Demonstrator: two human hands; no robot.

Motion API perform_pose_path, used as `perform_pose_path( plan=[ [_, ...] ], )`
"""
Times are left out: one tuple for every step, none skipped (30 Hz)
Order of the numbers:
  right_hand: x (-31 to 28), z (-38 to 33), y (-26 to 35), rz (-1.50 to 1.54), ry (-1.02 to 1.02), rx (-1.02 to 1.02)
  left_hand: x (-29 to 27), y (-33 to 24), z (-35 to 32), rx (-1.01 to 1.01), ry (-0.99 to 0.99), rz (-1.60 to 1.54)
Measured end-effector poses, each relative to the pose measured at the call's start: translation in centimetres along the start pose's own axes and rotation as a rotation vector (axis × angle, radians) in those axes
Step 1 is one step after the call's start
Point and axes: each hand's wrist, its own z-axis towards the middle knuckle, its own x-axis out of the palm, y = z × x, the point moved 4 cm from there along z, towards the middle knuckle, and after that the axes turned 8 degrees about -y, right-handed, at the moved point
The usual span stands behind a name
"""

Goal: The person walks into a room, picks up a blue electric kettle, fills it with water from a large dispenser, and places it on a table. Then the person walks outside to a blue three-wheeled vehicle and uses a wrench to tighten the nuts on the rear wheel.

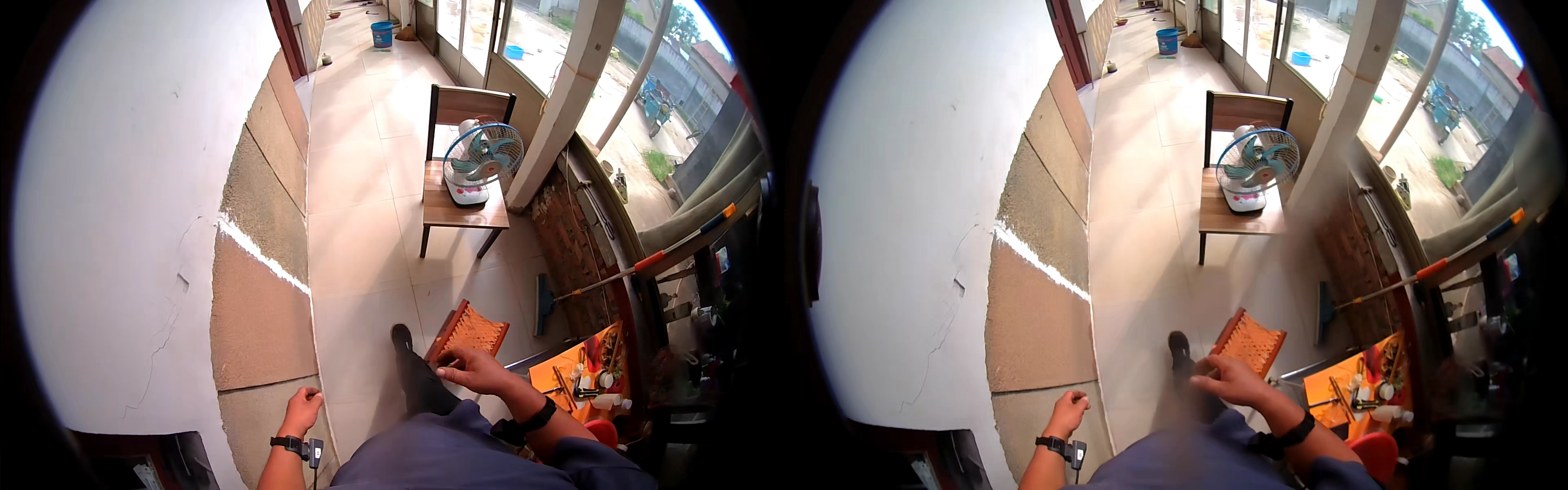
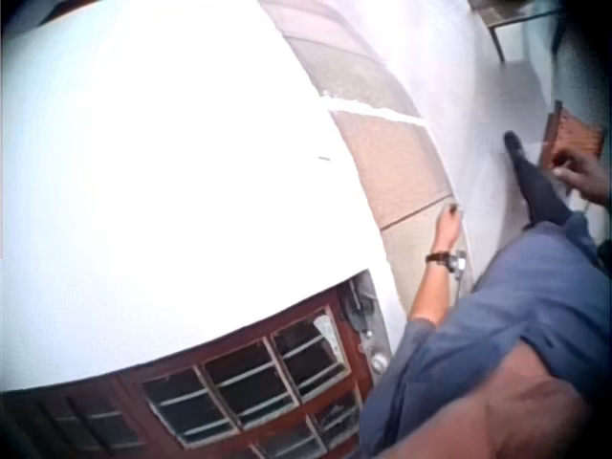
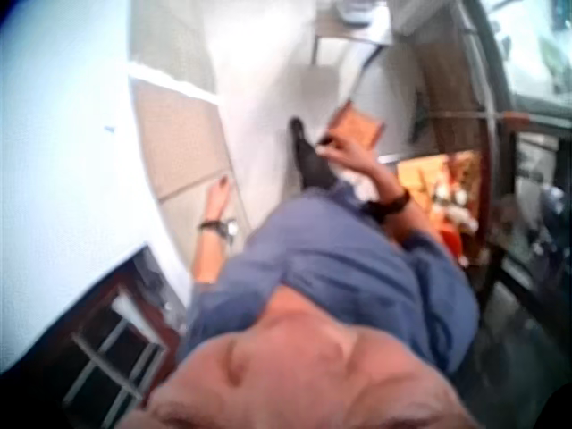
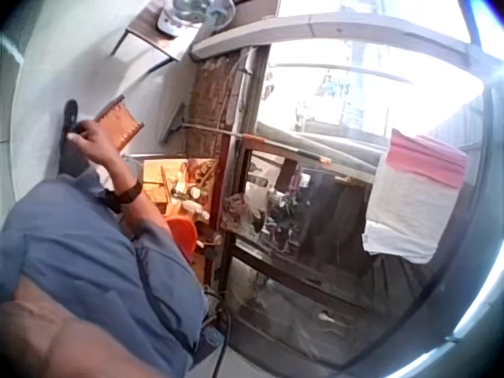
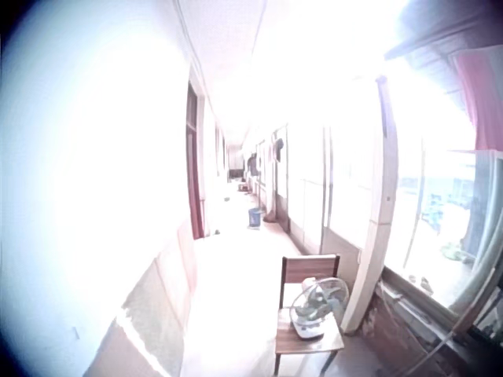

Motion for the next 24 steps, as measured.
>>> perform_pose_path(
  plan=[
    [-0.7,3.6,0.5,0.003,0.005,-0.012,-0.4,-2.9,2.9,0.037,-0.029,0.025],
    [-1.4,7.1,1.0,0.005,0.009,-0.024,-0.6,-4.2,5.7,0.017,-0.028,-0.001],
    [-1.9,11.0,1.3,0.001,0.02,0.03,-0.7,-5.0,8.7,0.004,-0.026,-0.027],
    [-2.7,15.2,3.1,-0.026,0.015,-0.003,-1.5,-5.8,11.5,-0.014,-0.04,-0.045],
    [-3.6,18.8,5.4,-0.057,0.007,-0.026,-2.2,-6.3,14.0,-0.053,-0.054,-0.061],
    [-4.2,21.7,7.6,-0.082,0.005,-0.037,-3.1,-6.3,15.6,-0.105,-0.065,-0.07],
    [-5.1,25.0,9.6,-0.081,0.022,0.016,-3.9,-7.4,17.2,-0.13,-0.069,-0.068],
    [-5.9,28.3,11.3,-0.105,0.023,-0.032,-4.7,-9.0,18.7,-0.15,-0.063,-0.07],
    [-7.0,31.7,12.6,-0.13,0.015,-0.073,-5.4,-10.9,20.6,-0.193,-0.06,-0.087],
    [-7.5,35.0,14.7,-0.152,0.027,-0.118,-6.4,-12.1,21.9,-0.251,-0.071,-0.107],
    [-8.4,38.1,17.3,-0.178,0.051,-0.109,-7.1,-12.9,23.6,-0.309,-0.082,-0.125],
    [-9.0,41.5,18.9,-0.146,0.059,-0.129,-8.0,-11.8,26.7,-0.185,0.016,0.195],
    [-9.6,45.1,20.2,-0.115,0.068,-0.152,-9.4,-9.3,30.5,-0.056,0.109,0.513],
    [-10.0,48.8,21.3,-0.085,0.076,-0.175,-10.1,-8.7,34.4,0.079,0.2,0.828],
    [-11.3,52.1,22.3,-0.146,0.036,-0.189,-9.2,-18.5,35.1,0.262,0.246,0.712],
    [-11.9,55.2,23.2,-0.119,0.037,-0.162,-10.1,-24.8,36.7,0.175,0.246,0.72],
    [-12.7,58.4,24.2,-0.099,0.034,-0.144,-10.6,-30.1,39.0,0.094,0.24,0.722],
    [-13.8,61.8,25.4,-0.079,0.025,-0.132,-11.3,-33.5,42.4,0.02,0.228,0.725],
    [-14.6,64.9,25.6,-0.102,0.012,-0.141,-10.9,-32.7,48.1,-0.045,0.164,0.467],
    [-15.5,67.9,26.7,-0.09,-0.008,-0.135,-10.4,-29.4,54.5,-0.125,0.087,0.209],
    [-16.8,70.5,27.3,-0.08,-0.038,-0.107,-10.4,-32.0,57.9,-0.207,0.034,-0.044],
    [-18.1,72.9,27.8,-0.069,-0.068,-0.077,-10.5,-34.9,61.8,-0.232,0.041,-0.033],
    [-19.8,75.1,27.9,-0.014,-0.119,-0.077,-10.5,-38.7,65.9,-0.21,0.055,-0.001],
    [-21.5,77.1,28.6,0.011,-0.154,-0.066,-10.7,-42.0,69.9,-0.193,0.054,0.026]
  ],
)
